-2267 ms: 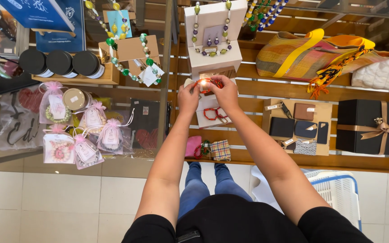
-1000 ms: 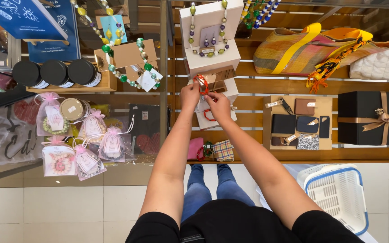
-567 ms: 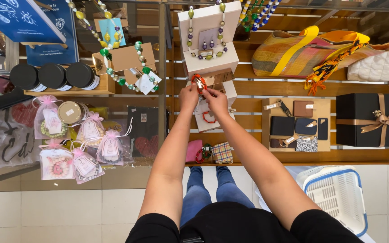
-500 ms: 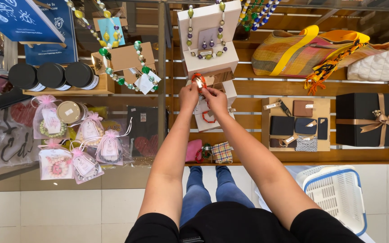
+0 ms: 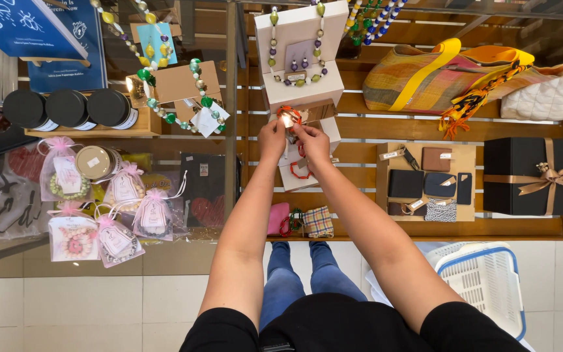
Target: Cleaning earrings and accessories with a cloth and organizing them on a retail display.
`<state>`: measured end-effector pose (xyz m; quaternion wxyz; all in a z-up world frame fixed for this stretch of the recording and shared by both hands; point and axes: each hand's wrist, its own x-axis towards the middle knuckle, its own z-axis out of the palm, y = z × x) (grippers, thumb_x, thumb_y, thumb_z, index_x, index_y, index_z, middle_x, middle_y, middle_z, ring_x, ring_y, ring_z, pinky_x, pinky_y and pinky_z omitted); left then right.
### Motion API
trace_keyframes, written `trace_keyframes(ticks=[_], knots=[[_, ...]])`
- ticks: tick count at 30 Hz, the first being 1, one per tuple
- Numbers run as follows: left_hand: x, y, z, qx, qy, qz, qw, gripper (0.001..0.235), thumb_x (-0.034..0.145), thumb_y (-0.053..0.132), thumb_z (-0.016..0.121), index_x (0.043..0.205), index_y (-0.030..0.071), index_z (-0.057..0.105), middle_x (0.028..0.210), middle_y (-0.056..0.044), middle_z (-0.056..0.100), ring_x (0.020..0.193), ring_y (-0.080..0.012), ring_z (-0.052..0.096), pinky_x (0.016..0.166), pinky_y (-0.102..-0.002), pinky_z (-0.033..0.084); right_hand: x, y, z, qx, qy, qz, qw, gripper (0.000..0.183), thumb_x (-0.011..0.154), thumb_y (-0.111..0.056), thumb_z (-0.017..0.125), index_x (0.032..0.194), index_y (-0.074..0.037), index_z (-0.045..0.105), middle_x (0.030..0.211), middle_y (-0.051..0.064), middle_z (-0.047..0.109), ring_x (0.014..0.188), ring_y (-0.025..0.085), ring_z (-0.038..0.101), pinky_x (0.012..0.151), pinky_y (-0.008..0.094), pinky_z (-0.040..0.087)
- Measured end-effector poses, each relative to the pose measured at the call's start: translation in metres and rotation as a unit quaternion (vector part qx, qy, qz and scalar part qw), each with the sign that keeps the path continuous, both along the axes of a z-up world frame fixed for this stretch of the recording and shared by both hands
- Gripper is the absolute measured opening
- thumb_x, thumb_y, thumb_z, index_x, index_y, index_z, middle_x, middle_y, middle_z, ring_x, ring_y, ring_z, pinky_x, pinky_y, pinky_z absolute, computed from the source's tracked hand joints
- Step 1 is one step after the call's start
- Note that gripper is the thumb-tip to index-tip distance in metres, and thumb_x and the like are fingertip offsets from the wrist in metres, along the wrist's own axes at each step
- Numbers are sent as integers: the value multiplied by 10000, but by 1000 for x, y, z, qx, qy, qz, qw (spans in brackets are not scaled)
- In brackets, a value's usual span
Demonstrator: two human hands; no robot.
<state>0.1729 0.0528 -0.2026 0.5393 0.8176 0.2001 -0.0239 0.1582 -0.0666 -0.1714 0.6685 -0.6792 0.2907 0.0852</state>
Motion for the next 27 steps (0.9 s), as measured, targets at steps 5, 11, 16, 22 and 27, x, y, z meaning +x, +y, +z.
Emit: trace_keyframes(ticks=[5,11,16,22,27], knots=[[-1,-6,16,-19,11,55,998,432,1011,442,501,990,96,759,958,-253,675,1114,-444,626,1023,-485,481,7,-4,-9,61,38,-12,997,481,849,-420,876,1133,-65,719,833,42,723,613,113,676,472,212,531],[3,-12,10,-17,52,80,995,412,1001,493,513,1019,176,775,1009,-200,709,1135,-416,638,1021,-476,493,2,-7,-6,120,59,-6,991,449,861,-439,866,1132,-123,697,913,-16,708,684,99,683,522,209,549],[9,-15,-18,-20,77,83,993,359,979,494,534,970,244,791,1020,-100,759,1121,-368,667,996,-452,521,7,-17,-12,118,58,8,991,450,875,-423,856,1155,-111,694,926,-16,701,683,97,682,518,204,548],[5,-20,-17,-12,65,128,990,263,953,392,579,1031,252,788,1061,-67,761,1124,-338,674,976,-445,540,18,-29,-18,151,81,-7,985,337,913,-404,815,1096,-147,696,910,-18,683,656,117,685,490,225,557],[-2,-18,-9,20,-39,123,991,254,979,306,597,1106,180,776,1017,-180,724,1096,-414,665,965,-481,529,21,-31,-28,157,78,-11,985,236,934,-358,783,1009,-153,693,869,-12,668,633,129,697,456,222,545]])
